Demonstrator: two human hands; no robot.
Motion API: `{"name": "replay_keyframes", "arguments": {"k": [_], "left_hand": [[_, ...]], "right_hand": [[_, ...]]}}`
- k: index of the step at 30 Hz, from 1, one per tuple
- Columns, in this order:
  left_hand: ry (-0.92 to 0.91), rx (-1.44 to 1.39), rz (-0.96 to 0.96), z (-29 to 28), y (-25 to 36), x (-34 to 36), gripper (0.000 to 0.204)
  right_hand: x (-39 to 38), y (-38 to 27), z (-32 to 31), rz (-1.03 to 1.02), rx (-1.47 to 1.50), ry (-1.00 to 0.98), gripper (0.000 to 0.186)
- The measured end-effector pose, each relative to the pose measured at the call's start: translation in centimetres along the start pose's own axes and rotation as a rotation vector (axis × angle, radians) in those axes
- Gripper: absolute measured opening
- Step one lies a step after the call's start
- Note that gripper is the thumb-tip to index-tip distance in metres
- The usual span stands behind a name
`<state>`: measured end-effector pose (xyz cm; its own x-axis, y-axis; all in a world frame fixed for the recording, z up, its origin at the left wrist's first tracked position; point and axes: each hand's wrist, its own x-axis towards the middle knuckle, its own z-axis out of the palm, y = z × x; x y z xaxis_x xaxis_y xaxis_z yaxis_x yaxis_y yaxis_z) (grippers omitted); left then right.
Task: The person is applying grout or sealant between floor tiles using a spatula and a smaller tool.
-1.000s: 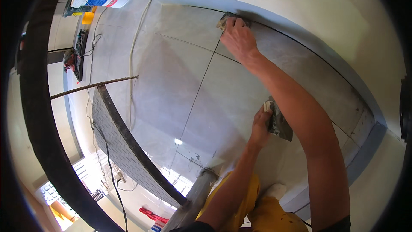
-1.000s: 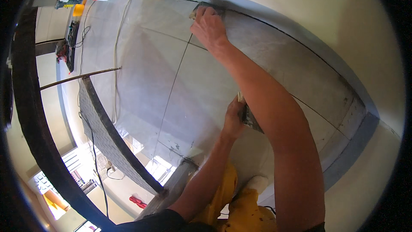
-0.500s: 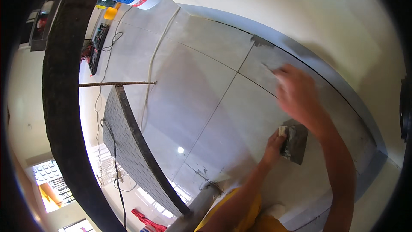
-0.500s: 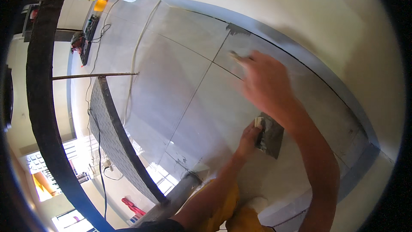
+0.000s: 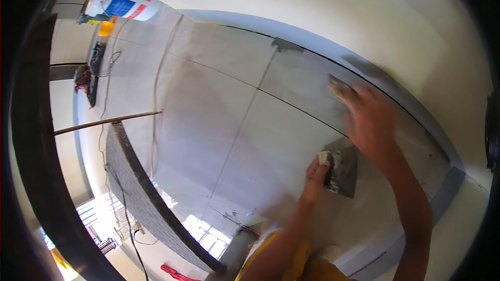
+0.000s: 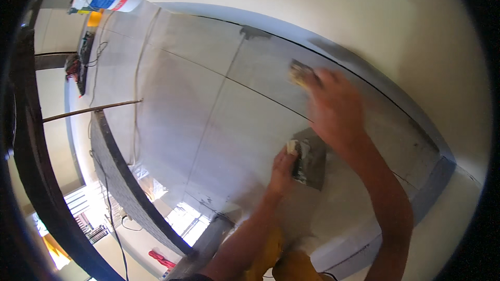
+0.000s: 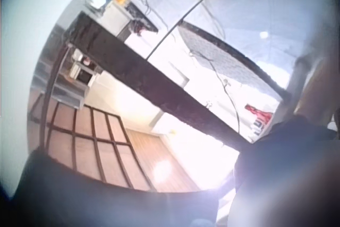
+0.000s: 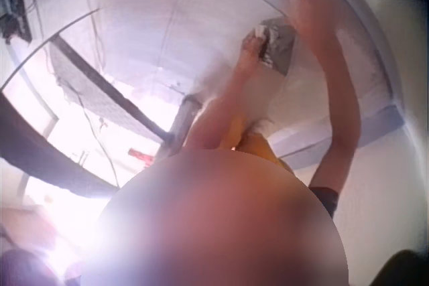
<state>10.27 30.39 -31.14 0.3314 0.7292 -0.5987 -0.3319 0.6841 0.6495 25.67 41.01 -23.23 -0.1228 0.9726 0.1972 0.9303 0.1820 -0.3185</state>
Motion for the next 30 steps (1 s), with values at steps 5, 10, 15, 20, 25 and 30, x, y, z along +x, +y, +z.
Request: {"name": "replay_keyframes", "arguments": {"k": [5,10,15,20,25,30], "left_hand": [[0.002,-0.108,-0.06,0.2,0.4,0.2,0.037],[-0.009,-0.217,-0.061,-0.4,-0.4,0.3,0.038],[-0.02,-0.243,-0.026,0.4,-0.2,0.4,0.029],[-0.002,-0.081,-0.067,0.5,0.3,0.3,0.035],[0.022,-0.073,-0.04,-0.4,0.3,0.1,0.033],[-0.003,-0.039,-0.012,-0.4,-0.6,0.4,0.033]], "right_hand": [[3.9,-0.9,5.7,-0.07,-0.192,0.037,0.03],[5.8,-1.9,9.0,-0.131,-0.39,0.14,0.011],[6.7,-1.9,11.8,-0.125,-0.543,0.11,0.013],[8.4,-2.7,9.4,-0.126,-0.45,-0.086,0.011],[8.1,-2.6,6.0,-0.165,-0.159,-0.212,0.008],[3.4,-0.1,7.2,-0.091,-0.329,0.062,0.008]]}}
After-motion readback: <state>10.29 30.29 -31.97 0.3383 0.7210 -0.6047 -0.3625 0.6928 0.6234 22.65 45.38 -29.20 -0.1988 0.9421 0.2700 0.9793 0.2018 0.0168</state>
